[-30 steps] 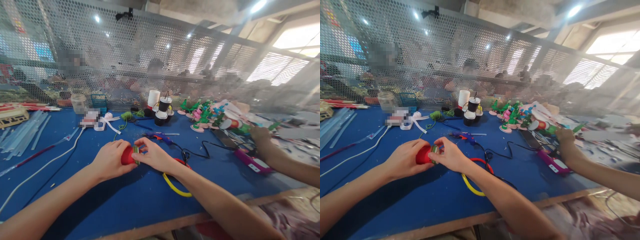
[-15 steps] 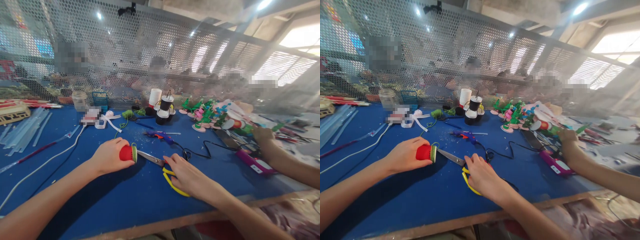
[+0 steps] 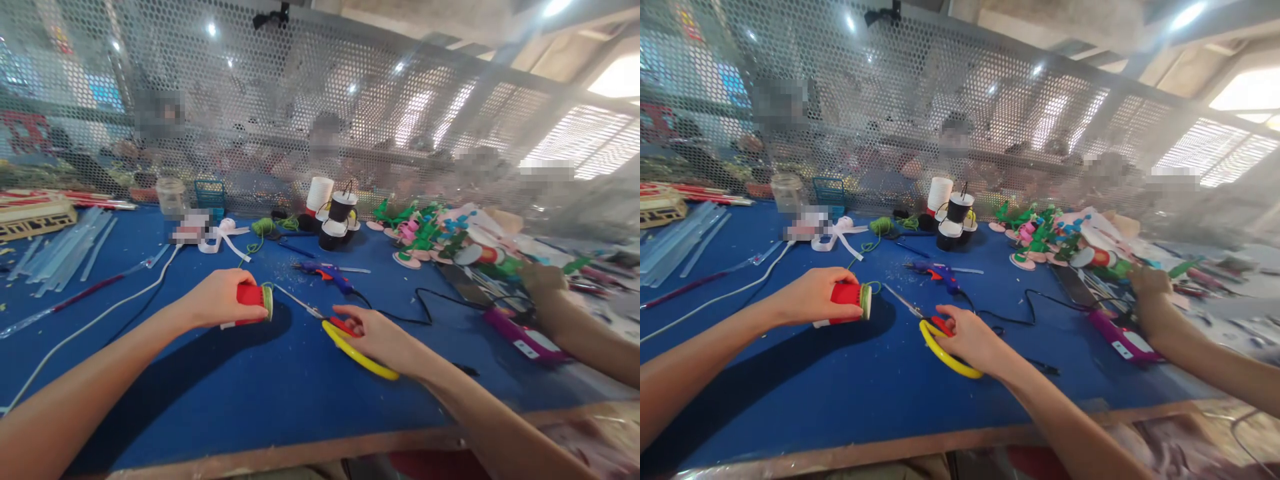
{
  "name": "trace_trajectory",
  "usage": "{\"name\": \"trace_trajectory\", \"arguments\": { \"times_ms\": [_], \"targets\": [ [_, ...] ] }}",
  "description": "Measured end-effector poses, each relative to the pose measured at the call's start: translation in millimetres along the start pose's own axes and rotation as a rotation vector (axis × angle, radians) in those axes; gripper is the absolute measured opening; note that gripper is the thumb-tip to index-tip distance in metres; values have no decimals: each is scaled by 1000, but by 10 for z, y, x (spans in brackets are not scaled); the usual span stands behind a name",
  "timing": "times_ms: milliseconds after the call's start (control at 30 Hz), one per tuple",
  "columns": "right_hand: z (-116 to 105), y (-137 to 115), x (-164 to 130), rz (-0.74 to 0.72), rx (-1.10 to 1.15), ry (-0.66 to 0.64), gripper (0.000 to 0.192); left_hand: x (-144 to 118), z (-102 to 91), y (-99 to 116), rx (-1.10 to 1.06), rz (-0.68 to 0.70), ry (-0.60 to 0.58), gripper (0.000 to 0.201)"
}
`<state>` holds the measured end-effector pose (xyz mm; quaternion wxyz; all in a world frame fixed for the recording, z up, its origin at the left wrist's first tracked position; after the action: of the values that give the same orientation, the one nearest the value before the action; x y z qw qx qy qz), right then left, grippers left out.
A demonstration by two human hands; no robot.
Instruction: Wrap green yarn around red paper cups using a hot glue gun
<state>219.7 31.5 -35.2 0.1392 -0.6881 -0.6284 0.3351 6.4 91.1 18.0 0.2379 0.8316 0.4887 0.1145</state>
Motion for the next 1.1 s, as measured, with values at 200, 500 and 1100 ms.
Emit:
{"name": "trace_trajectory", "arguments": {
  "times_ms": [200, 500, 1100],
  "targets": [
    [-182, -49, 51, -67, 647, -23, 36, 23, 15, -11, 52, 22, 28, 45],
    [-6, -229, 136, -120, 1109, -93, 39, -19, -40, 82, 218, 156, 204, 46],
    [135, -359, -221, -176, 381, -265, 54, 16, -255, -111, 70, 56, 89, 49]
  ]
}}
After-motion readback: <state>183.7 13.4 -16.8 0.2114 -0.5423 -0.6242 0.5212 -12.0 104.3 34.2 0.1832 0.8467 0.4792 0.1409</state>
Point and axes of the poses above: each hand's wrist, its own x-axis towards the middle knuckle, its own z-axis out of the palm, y = z × x, the point moved 7 cm from there along x, towards the middle knuckle, and after that the axes turned 6 degrees about -x, right-handed, at the moved point
